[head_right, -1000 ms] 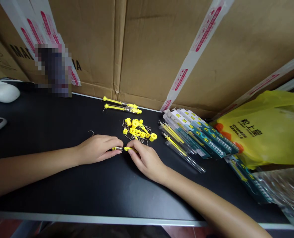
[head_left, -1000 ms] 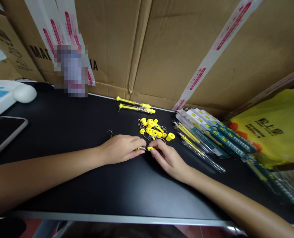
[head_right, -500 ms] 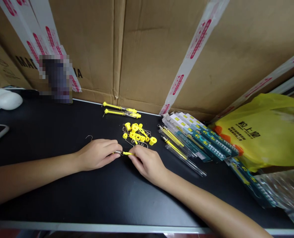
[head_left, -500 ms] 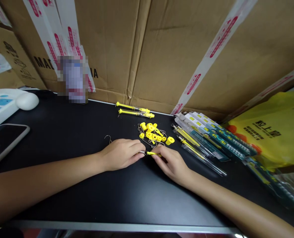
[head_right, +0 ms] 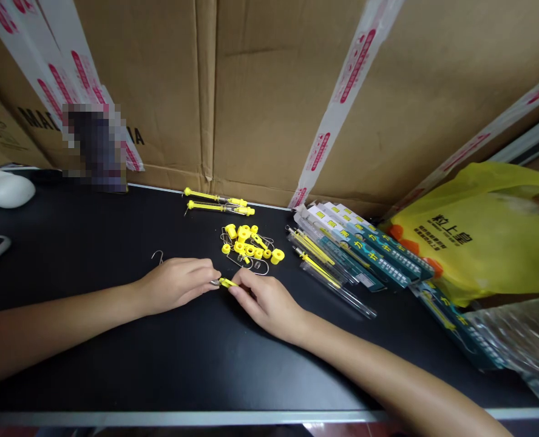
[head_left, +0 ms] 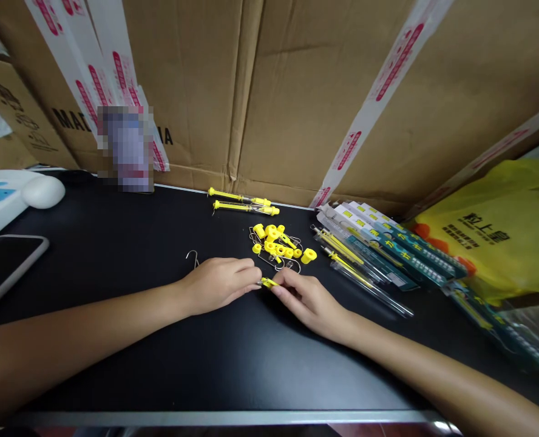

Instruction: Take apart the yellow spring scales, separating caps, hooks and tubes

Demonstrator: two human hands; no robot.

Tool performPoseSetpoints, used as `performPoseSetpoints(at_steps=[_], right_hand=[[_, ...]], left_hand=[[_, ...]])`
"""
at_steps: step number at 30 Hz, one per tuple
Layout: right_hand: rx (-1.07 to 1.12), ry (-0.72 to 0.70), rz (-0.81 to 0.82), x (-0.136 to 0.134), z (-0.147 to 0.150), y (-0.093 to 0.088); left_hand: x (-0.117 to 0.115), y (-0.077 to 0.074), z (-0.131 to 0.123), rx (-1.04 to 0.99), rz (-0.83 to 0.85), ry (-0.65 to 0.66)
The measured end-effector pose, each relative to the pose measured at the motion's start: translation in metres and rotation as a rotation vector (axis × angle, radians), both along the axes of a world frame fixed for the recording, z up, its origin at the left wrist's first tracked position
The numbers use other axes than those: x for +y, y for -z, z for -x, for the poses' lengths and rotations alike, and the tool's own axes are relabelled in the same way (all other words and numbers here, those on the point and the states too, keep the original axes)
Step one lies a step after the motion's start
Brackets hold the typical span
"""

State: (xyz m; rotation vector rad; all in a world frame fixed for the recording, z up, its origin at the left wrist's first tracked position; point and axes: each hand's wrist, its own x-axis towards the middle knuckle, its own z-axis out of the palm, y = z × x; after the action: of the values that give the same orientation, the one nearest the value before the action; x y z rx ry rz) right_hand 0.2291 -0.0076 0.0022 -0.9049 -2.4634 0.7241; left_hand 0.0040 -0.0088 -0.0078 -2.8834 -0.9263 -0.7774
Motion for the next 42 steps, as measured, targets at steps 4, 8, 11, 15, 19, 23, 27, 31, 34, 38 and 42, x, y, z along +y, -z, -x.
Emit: performPoseSetpoints(at_steps=[4,8,11,15,19,23,27,31,34,38,42], right_hand=[[0.044,-0.002,0.141,0.002,-0.001,-0.003],[0.119,-0.015,0.307,0.005,-0.002,-0.003],[0.145,-0.022,0.374,0.007,-0.001,-0.003],[0.138,-0.032,0.402,0.007,0.000,-0.004],[0.143,-0.028,0.475,0.007,0.000,-0.005],[0.161,-0.033,0.541,0.009,-0.001,-0.005],[0.158,-0.043,0.570,0.011,-0.003,-0.005],[0.155,-0.056,0.597,0.013,-0.004,-0.006],[0.166,-0.065,0.631,0.014,-0.005,-0.007],[0.179,-0.079,0.765,0.015,-0.004,-0.009],[0.186,-0.067,0.923,0.017,-0.003,-0.011]], left_hand=[[0.000,-0.001,0.000,0.022,0.012,-0.021],[-0.001,-0.004,0.000,0.036,0.058,-0.064],[-0.002,-0.007,0.000,0.054,0.137,-0.072],[-0.002,-0.008,0.000,0.057,0.132,-0.064],[-0.001,-0.006,0.000,0.060,0.097,-0.070],[-0.001,-0.005,0.000,0.056,0.063,-0.048],[-0.001,-0.006,0.000,0.058,0.032,-0.039],[0.000,-0.006,-0.001,0.078,0.009,-0.041],[0.001,-0.006,-0.001,0.086,-0.010,-0.040],[0.001,-0.004,0.000,0.096,-0.049,-0.034],[0.000,-0.002,0.000,0.099,-0.087,-0.032]])
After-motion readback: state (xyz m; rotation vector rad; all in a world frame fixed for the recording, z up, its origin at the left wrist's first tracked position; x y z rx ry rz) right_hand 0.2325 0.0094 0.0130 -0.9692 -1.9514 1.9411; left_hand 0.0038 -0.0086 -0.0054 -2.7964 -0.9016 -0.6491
